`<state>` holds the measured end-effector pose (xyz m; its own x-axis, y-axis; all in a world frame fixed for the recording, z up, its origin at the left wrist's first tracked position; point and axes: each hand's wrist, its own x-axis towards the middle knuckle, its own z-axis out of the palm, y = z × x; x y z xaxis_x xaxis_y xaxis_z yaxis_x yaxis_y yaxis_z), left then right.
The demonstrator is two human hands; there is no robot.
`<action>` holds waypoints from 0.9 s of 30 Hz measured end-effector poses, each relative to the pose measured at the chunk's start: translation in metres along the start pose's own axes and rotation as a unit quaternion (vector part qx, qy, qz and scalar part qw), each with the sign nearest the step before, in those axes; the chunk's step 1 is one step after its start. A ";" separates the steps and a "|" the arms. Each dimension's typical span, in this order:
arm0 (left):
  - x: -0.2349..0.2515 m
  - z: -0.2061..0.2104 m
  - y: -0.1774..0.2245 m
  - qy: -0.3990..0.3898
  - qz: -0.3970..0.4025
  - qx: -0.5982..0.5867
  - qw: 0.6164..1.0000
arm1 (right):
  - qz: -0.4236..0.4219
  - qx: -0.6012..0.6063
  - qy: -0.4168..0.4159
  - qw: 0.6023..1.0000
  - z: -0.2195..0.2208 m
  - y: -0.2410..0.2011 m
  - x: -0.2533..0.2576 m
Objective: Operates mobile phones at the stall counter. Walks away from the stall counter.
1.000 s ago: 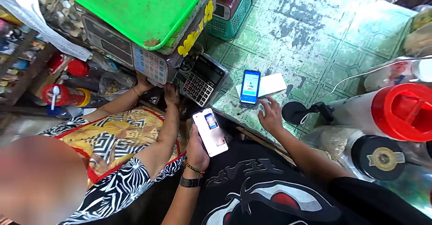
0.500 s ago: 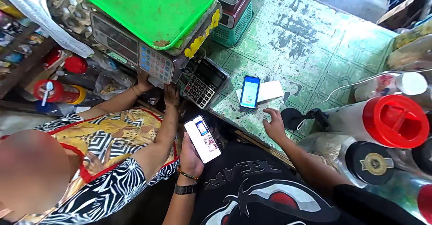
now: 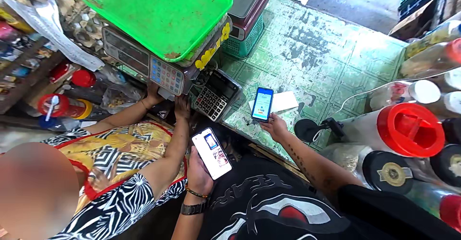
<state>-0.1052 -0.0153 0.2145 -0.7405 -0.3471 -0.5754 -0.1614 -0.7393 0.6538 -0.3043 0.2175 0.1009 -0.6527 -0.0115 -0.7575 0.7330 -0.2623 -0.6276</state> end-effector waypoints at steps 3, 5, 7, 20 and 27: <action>-0.003 -0.008 0.000 0.008 0.005 -0.001 1.000 | -0.009 -0.060 -0.019 0.998 0.000 0.003 -0.001; -0.004 -0.013 0.001 0.012 0.010 0.006 1.000 | -0.001 -0.118 -0.017 0.993 0.001 0.002 0.001; -0.005 -0.015 0.000 0.015 0.013 0.009 1.000 | 0.018 -0.174 -0.014 0.985 0.003 -0.001 0.004; -0.012 -0.019 0.000 0.038 0.022 -0.002 0.999 | -0.007 -0.027 -0.067 0.997 -0.010 0.010 0.018; -0.007 -0.034 -0.003 0.041 0.019 0.008 0.999 | -0.113 -0.137 -0.107 0.978 -0.017 0.025 0.011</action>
<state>-0.0772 -0.0305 0.1997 -0.6910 -0.4203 -0.5881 -0.1461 -0.7156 0.6831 -0.2892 0.2275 0.0737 -0.8079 -0.1917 -0.5572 0.5699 -0.0133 -0.8216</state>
